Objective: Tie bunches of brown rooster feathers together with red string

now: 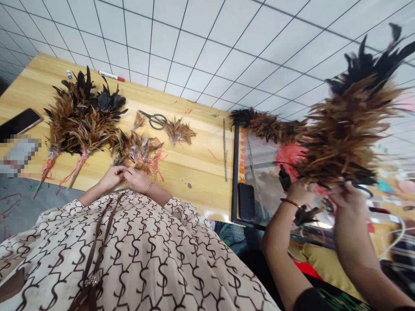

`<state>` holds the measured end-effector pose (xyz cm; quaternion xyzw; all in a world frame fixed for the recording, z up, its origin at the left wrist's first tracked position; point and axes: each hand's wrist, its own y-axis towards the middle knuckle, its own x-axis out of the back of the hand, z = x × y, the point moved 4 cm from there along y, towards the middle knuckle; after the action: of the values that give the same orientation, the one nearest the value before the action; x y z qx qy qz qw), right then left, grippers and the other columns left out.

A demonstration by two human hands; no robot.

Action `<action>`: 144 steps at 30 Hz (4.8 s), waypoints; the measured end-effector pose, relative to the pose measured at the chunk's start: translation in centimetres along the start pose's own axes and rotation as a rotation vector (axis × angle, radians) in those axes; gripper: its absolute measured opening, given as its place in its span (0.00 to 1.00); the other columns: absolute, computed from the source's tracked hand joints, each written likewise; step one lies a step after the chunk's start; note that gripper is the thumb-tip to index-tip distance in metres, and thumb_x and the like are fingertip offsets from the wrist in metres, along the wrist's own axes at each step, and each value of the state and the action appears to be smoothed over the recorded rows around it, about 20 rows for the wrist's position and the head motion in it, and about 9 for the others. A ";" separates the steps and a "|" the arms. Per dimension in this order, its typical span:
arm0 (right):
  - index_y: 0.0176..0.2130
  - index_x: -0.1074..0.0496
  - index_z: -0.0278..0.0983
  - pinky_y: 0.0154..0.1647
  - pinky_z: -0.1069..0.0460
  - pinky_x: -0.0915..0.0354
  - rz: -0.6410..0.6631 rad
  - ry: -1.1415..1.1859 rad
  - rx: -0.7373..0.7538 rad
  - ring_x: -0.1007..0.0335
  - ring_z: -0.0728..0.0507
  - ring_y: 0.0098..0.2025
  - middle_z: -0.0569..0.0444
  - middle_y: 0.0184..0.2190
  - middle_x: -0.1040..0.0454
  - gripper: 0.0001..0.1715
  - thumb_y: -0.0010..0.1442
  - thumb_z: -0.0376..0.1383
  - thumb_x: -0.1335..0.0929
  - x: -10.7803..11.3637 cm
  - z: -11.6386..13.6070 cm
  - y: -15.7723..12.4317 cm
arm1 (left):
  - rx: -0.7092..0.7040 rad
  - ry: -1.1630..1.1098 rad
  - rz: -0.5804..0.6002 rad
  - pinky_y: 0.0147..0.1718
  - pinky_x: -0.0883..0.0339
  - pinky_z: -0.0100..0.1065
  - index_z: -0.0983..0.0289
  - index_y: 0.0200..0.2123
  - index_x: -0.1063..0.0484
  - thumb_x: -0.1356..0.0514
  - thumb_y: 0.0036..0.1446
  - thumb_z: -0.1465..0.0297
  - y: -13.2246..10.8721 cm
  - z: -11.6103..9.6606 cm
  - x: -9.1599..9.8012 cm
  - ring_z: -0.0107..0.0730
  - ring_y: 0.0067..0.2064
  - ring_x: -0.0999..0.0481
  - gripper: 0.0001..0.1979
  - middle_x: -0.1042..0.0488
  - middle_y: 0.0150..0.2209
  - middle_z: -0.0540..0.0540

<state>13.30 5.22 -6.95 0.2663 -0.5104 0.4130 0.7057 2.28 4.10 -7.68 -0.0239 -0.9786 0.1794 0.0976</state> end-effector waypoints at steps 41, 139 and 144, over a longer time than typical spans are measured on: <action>0.23 0.36 0.38 0.36 0.51 0.36 -0.482 0.639 -0.181 0.35 0.47 0.32 0.54 0.26 0.32 0.09 0.52 0.27 0.37 -0.2 -3.8 -0.9 | 0.013 0.179 -0.277 0.26 0.44 0.31 0.60 0.19 0.36 0.43 0.40 0.77 -0.6 -1.0 1.7 0.28 0.21 0.39 0.06 0.38 0.16 0.45; 0.25 0.29 0.35 0.31 0.53 0.38 -0.434 0.373 -1.267 0.29 0.44 0.32 0.49 0.28 0.24 0.09 0.50 0.39 0.32 7.9 -19.4 -3.0 | 0.185 -0.486 -0.279 0.23 0.43 0.29 0.64 0.19 0.29 0.38 0.29 0.75 -1.3 -0.5 0.6 0.24 0.21 0.38 0.06 0.28 0.20 0.50; 0.28 0.26 0.36 0.35 0.52 0.37 -0.374 0.333 -1.292 0.27 0.42 0.36 0.46 0.31 0.23 0.10 0.51 0.40 0.32 7.3 -20.0 -2.5 | 0.188 -0.505 -0.288 0.23 0.43 0.29 0.64 0.18 0.30 0.39 0.29 0.75 -1.5 -0.6 0.6 0.24 0.21 0.38 0.05 0.28 0.20 0.50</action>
<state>26.46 22.14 -6.75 -0.1908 -0.4843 -0.0668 0.8512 1.78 2.94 -6.47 0.1697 -0.9444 0.2538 -0.1223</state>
